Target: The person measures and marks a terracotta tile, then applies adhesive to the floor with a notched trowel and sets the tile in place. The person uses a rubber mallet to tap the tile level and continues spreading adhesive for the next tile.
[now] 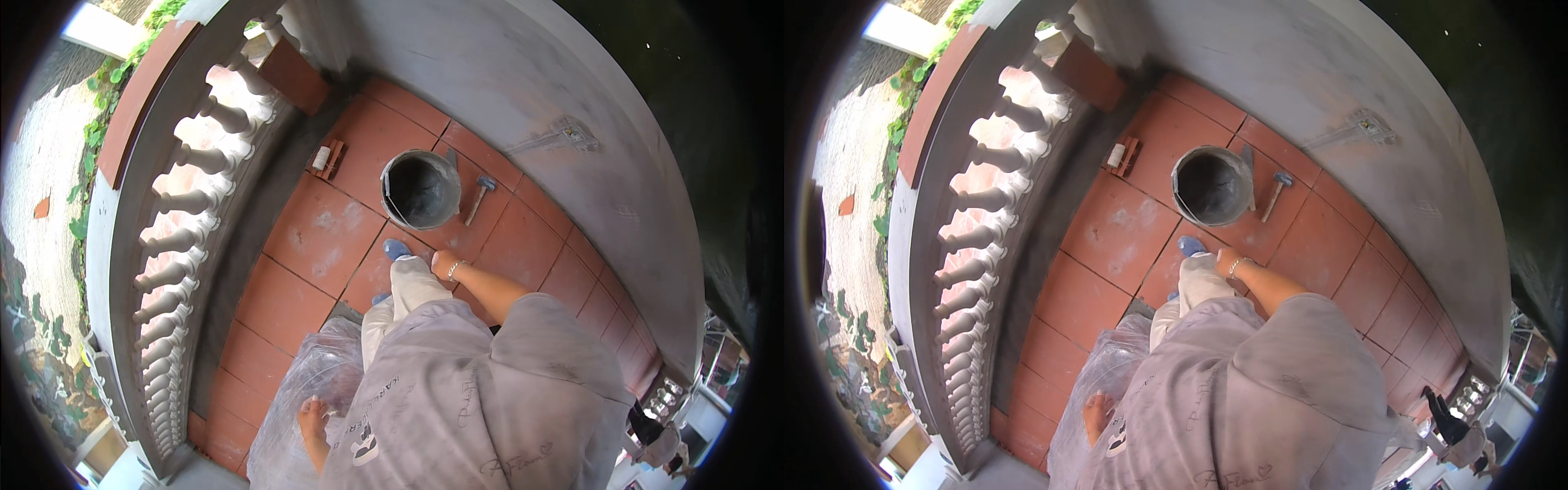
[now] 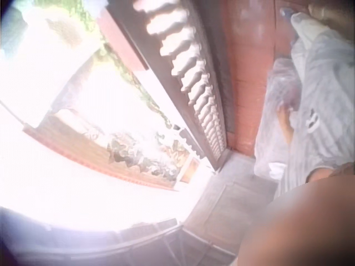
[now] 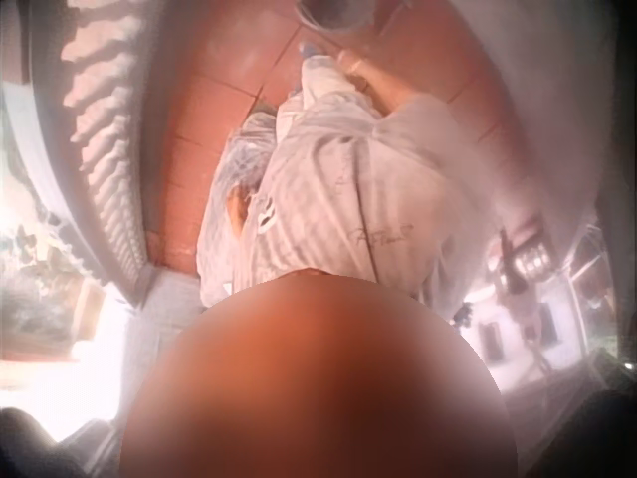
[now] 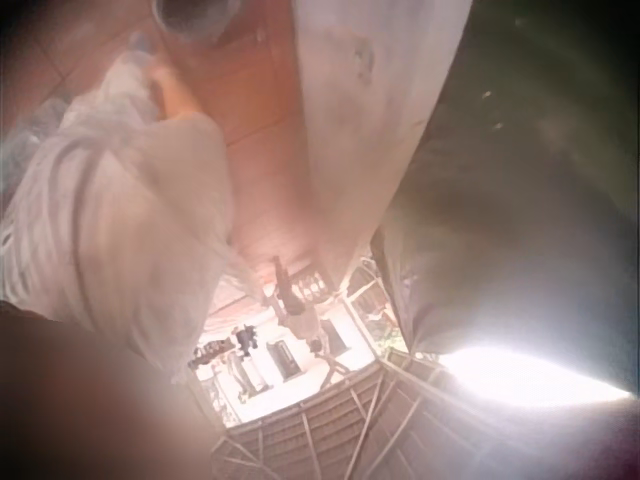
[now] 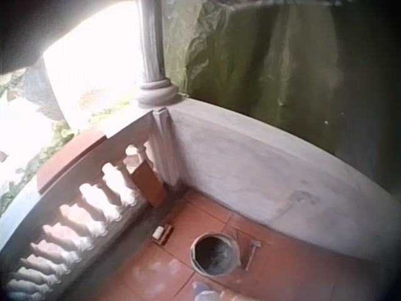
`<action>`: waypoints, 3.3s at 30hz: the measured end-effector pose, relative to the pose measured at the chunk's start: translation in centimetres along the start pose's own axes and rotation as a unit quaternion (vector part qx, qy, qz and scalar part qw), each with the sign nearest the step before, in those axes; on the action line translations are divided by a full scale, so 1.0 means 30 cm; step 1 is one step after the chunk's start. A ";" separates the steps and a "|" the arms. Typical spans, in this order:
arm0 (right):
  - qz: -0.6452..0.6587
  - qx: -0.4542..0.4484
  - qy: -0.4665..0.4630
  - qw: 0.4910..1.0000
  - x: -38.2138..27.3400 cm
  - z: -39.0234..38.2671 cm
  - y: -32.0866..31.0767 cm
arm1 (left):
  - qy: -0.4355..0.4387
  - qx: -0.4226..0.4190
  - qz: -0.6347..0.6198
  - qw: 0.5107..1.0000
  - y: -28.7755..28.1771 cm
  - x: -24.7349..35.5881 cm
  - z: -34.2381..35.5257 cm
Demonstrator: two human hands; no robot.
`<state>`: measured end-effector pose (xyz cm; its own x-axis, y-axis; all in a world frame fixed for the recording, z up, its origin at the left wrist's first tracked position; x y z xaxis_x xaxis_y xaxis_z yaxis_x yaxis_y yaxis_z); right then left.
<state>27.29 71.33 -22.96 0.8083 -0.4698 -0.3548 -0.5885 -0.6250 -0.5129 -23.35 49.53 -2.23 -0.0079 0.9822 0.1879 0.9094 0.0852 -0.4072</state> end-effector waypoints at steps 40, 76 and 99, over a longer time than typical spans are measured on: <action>0.196 0.178 0.190 0.945 1.295 1.626 0.106 | 0.314 -0.011 -0.065 0.947 1.841 1.122 0.689; -0.115 -0.092 0.257 0.955 0.982 0.133 -0.455 | 0.211 -0.187 0.027 0.959 1.695 1.048 0.529; -0.390 -0.142 -0.241 0.877 -1.549 0.341 0.093 | 0.171 0.284 -0.315 0.889 -0.722 0.455 0.125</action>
<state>-11.73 97.80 -15.92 0.8403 0.4466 -0.3072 0.2228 -0.8012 -0.5553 -44.71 61.70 5.81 -0.2260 0.6087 0.7605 0.4122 0.7671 -0.4915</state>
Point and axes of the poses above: each hand's wrist, its own z-axis towards the middle knuckle, its own y-axis out of the palm, x = y × z, the point moved 8 cm from there along z, towards the middle knuckle, and after that the axes turned 2 degrees about z, right-handed, at the moved point
